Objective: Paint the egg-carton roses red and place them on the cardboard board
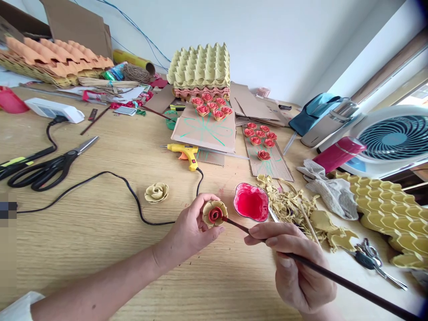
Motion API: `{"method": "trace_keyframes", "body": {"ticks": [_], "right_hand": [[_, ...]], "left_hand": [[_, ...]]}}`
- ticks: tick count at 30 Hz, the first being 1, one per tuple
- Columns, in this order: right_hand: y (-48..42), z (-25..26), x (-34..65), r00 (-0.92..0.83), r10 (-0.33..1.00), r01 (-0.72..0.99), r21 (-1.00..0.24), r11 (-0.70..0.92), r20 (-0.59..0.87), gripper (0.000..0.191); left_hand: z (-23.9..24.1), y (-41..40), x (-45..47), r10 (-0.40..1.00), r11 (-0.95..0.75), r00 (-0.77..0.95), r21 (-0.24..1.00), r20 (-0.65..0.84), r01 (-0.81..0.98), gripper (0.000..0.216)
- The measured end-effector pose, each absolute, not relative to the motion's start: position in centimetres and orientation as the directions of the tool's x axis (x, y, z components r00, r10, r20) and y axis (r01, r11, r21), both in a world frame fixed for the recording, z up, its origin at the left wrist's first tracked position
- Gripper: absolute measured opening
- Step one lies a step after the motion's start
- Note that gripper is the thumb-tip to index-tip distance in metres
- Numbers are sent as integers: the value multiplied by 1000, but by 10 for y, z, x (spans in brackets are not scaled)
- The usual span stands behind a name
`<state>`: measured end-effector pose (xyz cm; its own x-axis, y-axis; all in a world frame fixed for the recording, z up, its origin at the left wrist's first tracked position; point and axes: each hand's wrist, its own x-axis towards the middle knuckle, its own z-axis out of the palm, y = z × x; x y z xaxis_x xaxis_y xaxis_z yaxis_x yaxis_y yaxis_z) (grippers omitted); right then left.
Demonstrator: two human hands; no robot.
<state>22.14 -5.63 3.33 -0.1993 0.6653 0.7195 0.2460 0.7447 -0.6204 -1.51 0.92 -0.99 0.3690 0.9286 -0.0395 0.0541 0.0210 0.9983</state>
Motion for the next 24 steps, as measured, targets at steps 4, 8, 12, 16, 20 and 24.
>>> {"method": "trace_keyframes", "body": {"ticks": [4,8,12,16,20,24], "right_hand": [[-56,37,220,-121,679,209,-650,731,724,19],[-56,40,220,-123,700,218,-669,711,703,20],[-56,38,224,-269,646,266,-590,762,714,22],[-55,36,229,-337,633,262,-577,774,696,20],[-55,37,225,-349,604,214,-567,796,716,21],[-54,42,220,-119,640,186,-616,766,759,19]], "left_hand": [[-9,10,-14,920,24,392,1000,-17,-12,46],[-12,10,-12,917,18,399,998,9,-63,45],[-10,9,-12,924,28,382,998,-3,-61,45],[0,7,-12,920,39,391,999,-22,-35,44],[0,7,-13,912,23,410,999,-11,-24,40],[-12,8,-14,916,-11,402,1000,16,-15,42]]}}
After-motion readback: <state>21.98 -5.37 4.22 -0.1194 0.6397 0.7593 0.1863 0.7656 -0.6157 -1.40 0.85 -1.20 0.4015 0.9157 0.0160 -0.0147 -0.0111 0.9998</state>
